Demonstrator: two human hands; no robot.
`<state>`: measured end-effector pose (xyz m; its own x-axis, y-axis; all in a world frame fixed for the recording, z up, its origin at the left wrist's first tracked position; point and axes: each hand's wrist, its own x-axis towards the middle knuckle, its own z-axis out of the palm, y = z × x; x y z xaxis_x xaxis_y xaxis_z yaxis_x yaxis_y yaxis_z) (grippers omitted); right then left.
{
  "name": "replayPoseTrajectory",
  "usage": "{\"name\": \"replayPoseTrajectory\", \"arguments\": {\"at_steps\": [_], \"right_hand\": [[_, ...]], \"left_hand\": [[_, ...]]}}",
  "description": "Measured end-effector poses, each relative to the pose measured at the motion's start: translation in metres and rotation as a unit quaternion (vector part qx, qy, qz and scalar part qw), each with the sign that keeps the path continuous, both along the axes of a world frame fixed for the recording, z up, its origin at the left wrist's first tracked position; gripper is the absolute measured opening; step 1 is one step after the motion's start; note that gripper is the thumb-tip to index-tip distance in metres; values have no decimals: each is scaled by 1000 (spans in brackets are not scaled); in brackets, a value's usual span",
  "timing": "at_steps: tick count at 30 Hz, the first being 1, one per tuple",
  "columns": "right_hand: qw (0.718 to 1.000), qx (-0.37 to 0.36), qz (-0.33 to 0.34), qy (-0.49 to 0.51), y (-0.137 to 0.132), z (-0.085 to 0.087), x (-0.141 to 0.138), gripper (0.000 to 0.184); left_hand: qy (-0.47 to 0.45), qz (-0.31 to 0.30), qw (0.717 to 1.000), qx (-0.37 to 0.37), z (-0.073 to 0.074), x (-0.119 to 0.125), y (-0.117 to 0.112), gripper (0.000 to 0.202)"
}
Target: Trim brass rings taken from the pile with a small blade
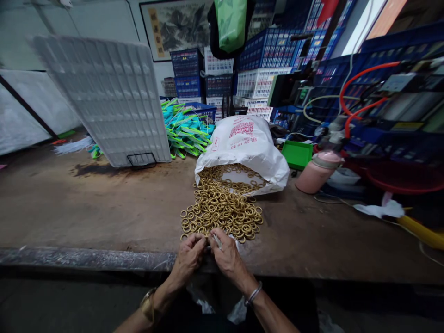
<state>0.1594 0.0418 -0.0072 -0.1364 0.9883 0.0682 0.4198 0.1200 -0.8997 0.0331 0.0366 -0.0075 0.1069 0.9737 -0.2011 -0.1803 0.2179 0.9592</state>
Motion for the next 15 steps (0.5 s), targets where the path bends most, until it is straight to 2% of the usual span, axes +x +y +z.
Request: {"name": "replayPoseTrajectory", "arguments": {"at_steps": [5,8,15], "right_hand": [[994,-79,-34,68,3,-2,-4,26],[990,-102,-49,82,7,-1,-6,26],[995,-52,-46,74,14,3,-5,26]], "left_hand": [[10,-8,998,59,3,0,2,19],[9,-4,996,89,0,1,2,17],[-15,8,998,62,-9,2,6,16]]}}
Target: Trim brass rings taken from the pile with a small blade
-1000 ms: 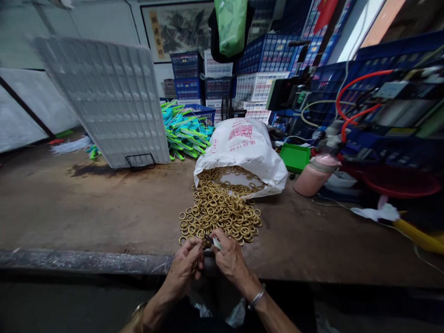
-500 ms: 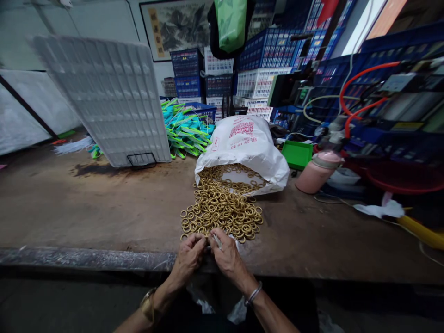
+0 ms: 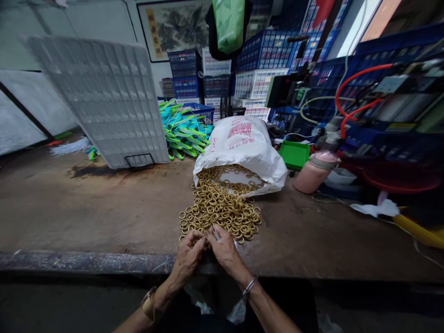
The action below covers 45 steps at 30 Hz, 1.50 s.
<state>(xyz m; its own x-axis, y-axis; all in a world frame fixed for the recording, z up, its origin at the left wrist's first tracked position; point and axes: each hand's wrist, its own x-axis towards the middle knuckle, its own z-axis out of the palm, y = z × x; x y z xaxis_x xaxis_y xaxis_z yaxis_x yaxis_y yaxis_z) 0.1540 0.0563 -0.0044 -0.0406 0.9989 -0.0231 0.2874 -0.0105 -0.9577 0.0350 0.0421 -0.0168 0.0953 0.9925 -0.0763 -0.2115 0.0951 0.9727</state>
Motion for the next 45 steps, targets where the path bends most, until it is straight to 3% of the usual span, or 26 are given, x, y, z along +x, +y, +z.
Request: {"name": "replayPoseTrajectory", "arguments": {"at_steps": [5,12,18,25,29,35,39,42,45], "right_hand": [[1000,10,6,2,0,-1,-3,27],[999,33,9,-23,1,1,-7,26],[993,48,-9,-106,5,-4,-6,27],[961,41,58,-268,-6,-5,-5,18],[949,27,90,-300,-11,0,-8,23],[923,14,88,-375,-11,-4,-10,26],[908,15,72,-413,-7,-8,-4,21],[911,21,41,-411,-2,-7,2,18],[941,28,28,-337,1,1,3,19]], "left_hand": [[-17,-3,1000,-13,-1,-1,3,21],[28,8,999,39,5,-5,0,20],[26,40,999,-7,0,-6,0,23],[-4,53,997,-52,5,-7,2,30],[-18,56,998,-18,0,-7,0,29],[48,88,994,30,-11,-8,-4,26],[83,97,990,56,-11,-10,-7,24],[85,84,990,77,-7,-13,-7,22],[66,64,993,78,-5,-13,-7,22]]}}
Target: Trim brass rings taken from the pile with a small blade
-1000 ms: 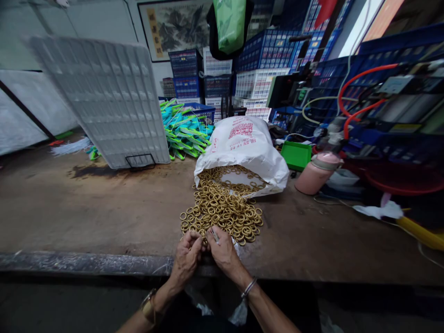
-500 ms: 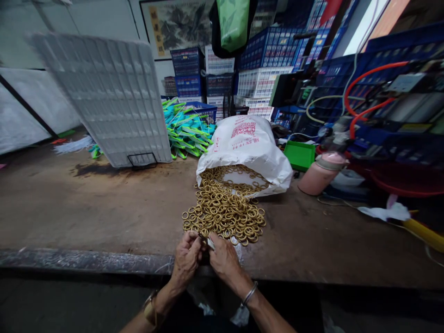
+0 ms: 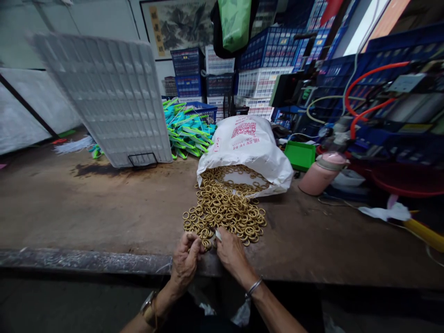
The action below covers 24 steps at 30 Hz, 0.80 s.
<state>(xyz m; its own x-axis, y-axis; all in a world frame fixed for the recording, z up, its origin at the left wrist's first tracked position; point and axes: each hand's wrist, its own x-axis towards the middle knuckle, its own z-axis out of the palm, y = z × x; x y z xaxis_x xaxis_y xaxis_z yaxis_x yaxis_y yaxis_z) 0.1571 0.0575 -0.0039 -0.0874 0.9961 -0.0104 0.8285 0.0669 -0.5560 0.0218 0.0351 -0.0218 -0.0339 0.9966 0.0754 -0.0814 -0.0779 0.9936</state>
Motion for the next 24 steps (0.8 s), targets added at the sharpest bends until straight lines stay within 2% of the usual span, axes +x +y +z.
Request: {"name": "replayPoseTrajectory", "arguments": {"at_steps": [2,5,8,13,16,20,24], "right_hand": [[994,-5,-4,109,0,8,-4,25],[966,-20,6,258,-3,17,-13,30],[946,-43,18,319,-6,19,-17,32],[951,-24,23,308,-8,16,-17,31],[950,-12,37,310,-8,17,-16,30],[953,-5,29,301,-9,18,-15,27],[979,21,50,195,-13,16,-11,18]], "left_hand": [[-12,-6,1000,-8,0,1,0,22],[-27,-7,1000,-14,2,3,0,23],[-56,-17,997,-43,10,3,-1,26],[-88,-88,981,-147,26,-2,-6,32],[-123,-120,970,-172,29,-3,-9,35],[-158,-124,963,-180,29,-2,-11,34],[-151,-106,965,-186,33,-1,-12,34]]}}
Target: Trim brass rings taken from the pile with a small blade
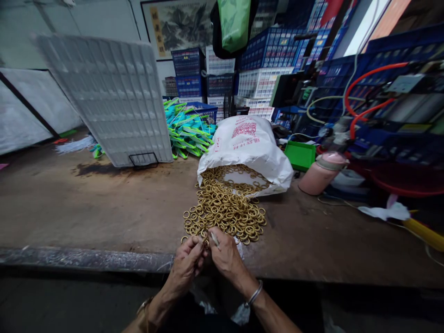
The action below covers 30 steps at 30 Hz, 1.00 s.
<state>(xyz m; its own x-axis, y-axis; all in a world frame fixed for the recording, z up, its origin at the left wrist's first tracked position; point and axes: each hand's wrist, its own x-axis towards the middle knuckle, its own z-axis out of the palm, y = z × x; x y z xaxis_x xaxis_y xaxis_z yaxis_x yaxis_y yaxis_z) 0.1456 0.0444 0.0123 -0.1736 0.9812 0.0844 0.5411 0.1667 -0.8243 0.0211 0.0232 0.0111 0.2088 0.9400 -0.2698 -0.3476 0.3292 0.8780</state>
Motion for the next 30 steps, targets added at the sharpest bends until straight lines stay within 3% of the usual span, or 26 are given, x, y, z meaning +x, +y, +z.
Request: {"name": "replayPoseTrajectory", "arguments": {"at_steps": [5,11,17,20,25,30], "right_hand": [[982,44,43,-179,-8,-4,3,29],[966,51,35,-251,-10,-6,-1,33],[953,26,-7,-302,0,-8,10,20],[953,57,-31,-297,6,-6,11,19],[961,95,19,-258,15,-4,-10,23],[955,82,34,-284,24,-4,-36,24]], "left_hand": [[32,11,998,49,0,0,0,33],[49,40,993,101,-10,0,2,31],[68,1,994,82,1,-5,-15,32],[10,-25,999,26,6,-11,-25,33],[-85,34,994,-59,-3,-26,-23,33],[-111,76,990,-53,-8,-43,-18,28]]}}
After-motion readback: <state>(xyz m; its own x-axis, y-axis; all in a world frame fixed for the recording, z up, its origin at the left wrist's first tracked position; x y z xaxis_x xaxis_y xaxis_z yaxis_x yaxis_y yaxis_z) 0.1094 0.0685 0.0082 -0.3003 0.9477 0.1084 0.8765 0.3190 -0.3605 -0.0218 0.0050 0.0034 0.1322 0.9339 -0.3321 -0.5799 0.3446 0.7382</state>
